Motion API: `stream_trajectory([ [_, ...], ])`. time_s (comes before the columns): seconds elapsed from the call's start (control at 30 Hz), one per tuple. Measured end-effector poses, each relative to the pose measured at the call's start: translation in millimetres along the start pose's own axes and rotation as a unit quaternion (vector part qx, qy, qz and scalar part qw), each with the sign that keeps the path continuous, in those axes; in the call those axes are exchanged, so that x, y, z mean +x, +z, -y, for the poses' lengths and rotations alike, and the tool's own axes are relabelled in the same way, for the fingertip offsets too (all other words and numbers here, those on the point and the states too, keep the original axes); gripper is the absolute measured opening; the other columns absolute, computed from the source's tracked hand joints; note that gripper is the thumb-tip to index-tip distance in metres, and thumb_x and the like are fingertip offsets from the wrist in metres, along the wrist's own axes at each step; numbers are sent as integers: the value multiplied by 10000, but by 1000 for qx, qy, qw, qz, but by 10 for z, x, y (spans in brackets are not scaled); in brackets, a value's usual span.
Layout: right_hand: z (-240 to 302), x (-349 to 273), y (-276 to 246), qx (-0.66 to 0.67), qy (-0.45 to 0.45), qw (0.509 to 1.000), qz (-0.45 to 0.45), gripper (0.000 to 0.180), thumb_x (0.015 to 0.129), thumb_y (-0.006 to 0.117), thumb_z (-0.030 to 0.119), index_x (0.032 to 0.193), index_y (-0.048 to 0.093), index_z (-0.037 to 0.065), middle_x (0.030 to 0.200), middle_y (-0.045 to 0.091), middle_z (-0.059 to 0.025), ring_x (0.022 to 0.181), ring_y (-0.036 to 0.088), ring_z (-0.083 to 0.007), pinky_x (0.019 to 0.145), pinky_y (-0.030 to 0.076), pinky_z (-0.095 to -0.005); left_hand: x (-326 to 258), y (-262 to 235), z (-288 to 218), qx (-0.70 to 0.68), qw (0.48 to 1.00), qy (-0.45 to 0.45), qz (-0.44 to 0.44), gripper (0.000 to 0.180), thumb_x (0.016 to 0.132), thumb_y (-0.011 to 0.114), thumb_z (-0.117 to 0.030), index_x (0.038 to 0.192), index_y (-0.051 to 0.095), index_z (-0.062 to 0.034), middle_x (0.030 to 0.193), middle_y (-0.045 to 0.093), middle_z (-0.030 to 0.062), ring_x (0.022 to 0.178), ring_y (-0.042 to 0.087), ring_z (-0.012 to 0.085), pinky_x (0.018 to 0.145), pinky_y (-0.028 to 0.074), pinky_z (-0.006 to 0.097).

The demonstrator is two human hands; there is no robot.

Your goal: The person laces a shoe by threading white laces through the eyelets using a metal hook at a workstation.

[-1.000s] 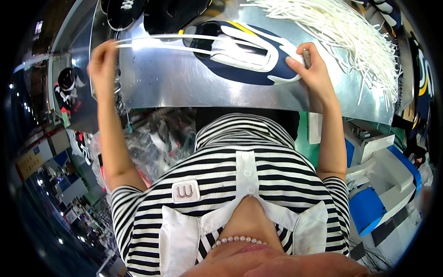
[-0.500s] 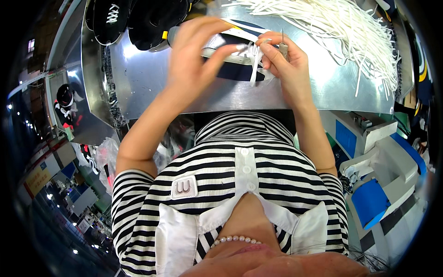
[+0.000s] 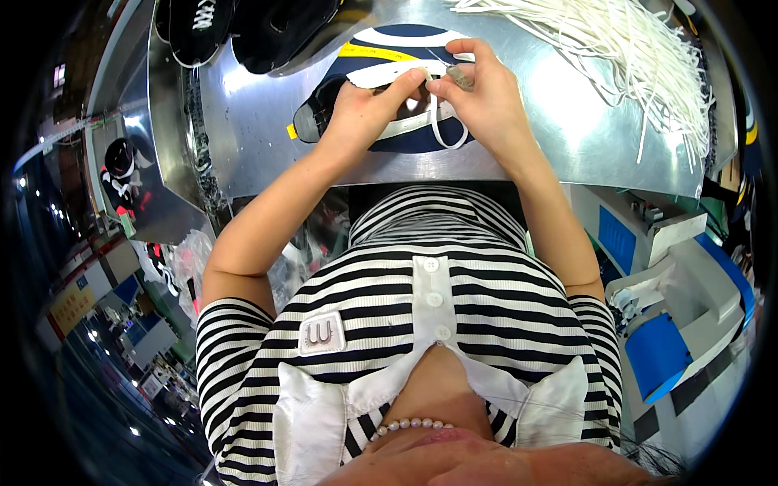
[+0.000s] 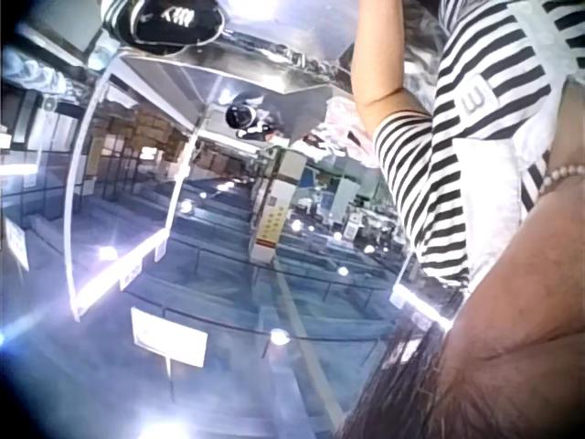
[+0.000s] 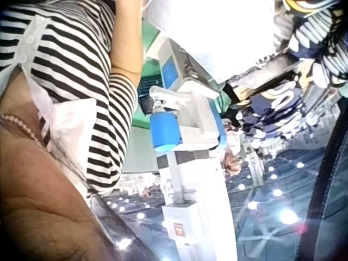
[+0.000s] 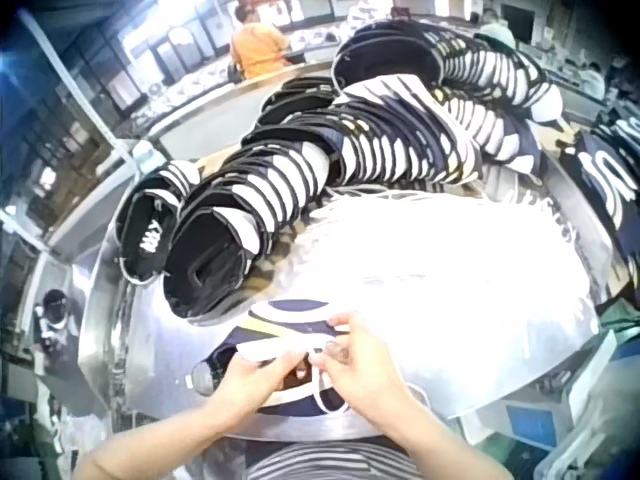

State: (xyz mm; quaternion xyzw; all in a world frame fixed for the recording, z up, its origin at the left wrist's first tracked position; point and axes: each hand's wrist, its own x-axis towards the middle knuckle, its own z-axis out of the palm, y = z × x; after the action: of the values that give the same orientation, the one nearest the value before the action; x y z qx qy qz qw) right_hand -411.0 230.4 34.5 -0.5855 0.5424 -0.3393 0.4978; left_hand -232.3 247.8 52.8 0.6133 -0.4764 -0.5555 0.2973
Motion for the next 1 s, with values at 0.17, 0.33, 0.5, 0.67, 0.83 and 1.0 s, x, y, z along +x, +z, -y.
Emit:
stream_trajectory([
  [0.17,41,-120,-33,-13,-94,995,21,390,834,743,151,1119,523,-1,827,703,-152,775,689,-289,701,518,-366,-21,111,82,-30,989,118,-86,191,893,725,-174,980,707,-5,860,717,16,758,651,77,669,499,230],
  [0.33,13,-117,-189,-89,-202,975,-30,124,881,672,111,956,600,42,789,681,-131,709,672,-290,639,520,-365,-16,70,64,-22,993,95,-68,217,886,735,-198,957,703,4,768,701,15,648,614,67,597,477,227],
  [0.5,33,-82,-276,-130,-188,973,23,129,887,673,98,973,625,16,796,692,-127,719,689,-251,644,525,-319,-38,102,40,19,991,104,-83,164,913,706,-143,995,680,-4,806,676,9,666,581,60,627,458,212],
  [0.67,-6,-5,-245,-129,-183,973,47,132,898,660,92,983,625,-1,771,691,-130,697,692,-246,627,523,-308,-42,149,137,36,978,166,-124,195,946,652,-169,945,700,19,790,706,36,654,619,99,625,489,240],
  [0.83,26,60,-188,-146,-205,966,66,110,869,656,127,893,615,28,681,644,-148,639,640,-346,599,497,-425,-130,26,84,83,986,126,-73,228,987,573,-146,841,653,9,699,602,8,614,546,91,571,424,259],
  [1.0,61,-43,-57,-133,-231,962,61,147,854,662,97,944,593,3,670,644,-156,636,650,-345,588,500,-403,-299,108,205,96,974,199,-42,279,1017,512,-150,816,633,0,676,567,-26,552,451,31,507,335,214],
])
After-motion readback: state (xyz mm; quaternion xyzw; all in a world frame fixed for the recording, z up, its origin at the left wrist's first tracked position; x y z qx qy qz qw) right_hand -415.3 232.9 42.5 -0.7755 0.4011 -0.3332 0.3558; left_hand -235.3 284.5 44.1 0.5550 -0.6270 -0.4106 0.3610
